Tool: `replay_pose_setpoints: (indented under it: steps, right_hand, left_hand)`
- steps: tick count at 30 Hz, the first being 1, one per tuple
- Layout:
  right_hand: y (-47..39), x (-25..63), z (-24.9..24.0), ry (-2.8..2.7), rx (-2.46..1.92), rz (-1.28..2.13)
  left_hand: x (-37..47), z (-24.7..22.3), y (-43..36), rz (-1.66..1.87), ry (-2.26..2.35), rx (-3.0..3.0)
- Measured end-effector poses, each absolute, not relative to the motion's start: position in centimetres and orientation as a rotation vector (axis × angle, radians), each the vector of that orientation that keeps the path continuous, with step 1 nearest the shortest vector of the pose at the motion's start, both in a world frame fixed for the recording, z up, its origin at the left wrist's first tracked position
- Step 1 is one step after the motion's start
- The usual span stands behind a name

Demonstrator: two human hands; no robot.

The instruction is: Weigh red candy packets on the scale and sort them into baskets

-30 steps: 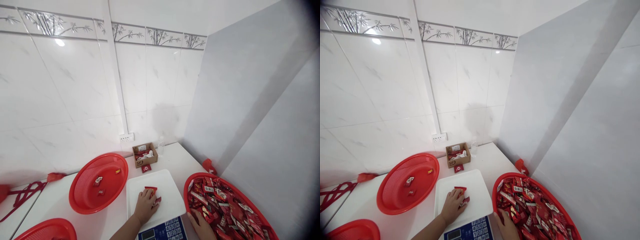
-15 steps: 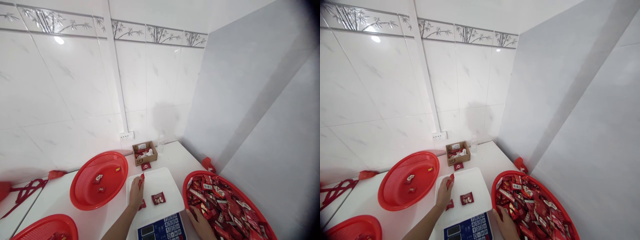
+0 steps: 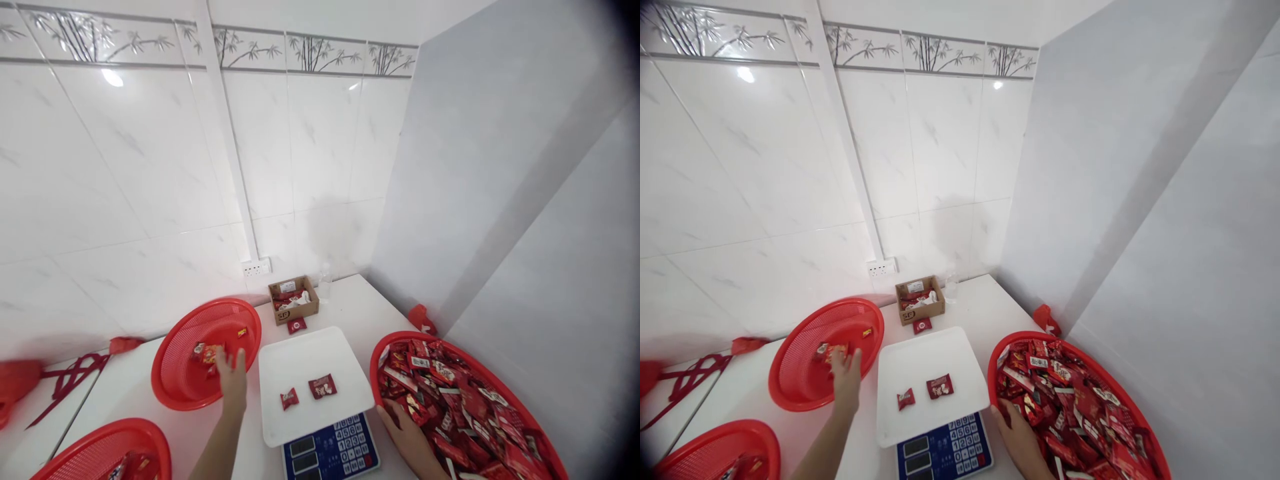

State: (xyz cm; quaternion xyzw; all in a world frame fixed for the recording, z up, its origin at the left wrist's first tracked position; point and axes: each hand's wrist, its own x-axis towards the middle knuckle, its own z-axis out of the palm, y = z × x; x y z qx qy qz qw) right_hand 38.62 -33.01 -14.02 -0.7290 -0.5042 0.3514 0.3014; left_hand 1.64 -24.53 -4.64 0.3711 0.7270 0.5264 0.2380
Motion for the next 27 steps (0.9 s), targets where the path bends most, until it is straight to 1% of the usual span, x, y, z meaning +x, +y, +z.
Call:
replay_pose_setpoints:
  steps: [1,6,8,11,16,18,23,27]
  right_hand:
    - [-33.0,38.6,-13.9,-1.343,-1.932,0.93]
    - [-33.1,38.5,-13.3,-1.341,-1.945,0.926]
    - [-33.2,38.4,-13.1,-1.341,-1.93,0.925]
    - [-33.3,38.4,-12.9,-1.35,-1.918,0.923]
    - [-33.3,38.3,-12.7,-1.348,-1.92,0.926]
    - [-33.2,38.3,-12.8,-1.355,-1.922,0.916]
    - [-33.2,38.4,-13.2,-1.345,-1.94,0.907]
    - [-33.1,38.5,-13.6,-1.347,-1.95,0.899]
  left_hand:
    - [2.8,-5.6,-25.3,1.388,1.95,1.088]
    - [7.8,-11.0,-29.3,0.705,1.621,1.862]
    - [8.5,-12.1,-30.1,0.563,1.541,2.025]
    - [8.9,-12.0,-30.2,0.525,1.546,2.069]
    - [10.9,-9.3,-28.6,0.609,1.596,2.008]
    - [12.2,-8.6,-28.1,0.566,1.549,2.024]
    - [14.3,-9.0,-28.0,0.324,1.387,2.228]
    - [14.3,-9.7,-28.1,0.35,1.37,2.295]
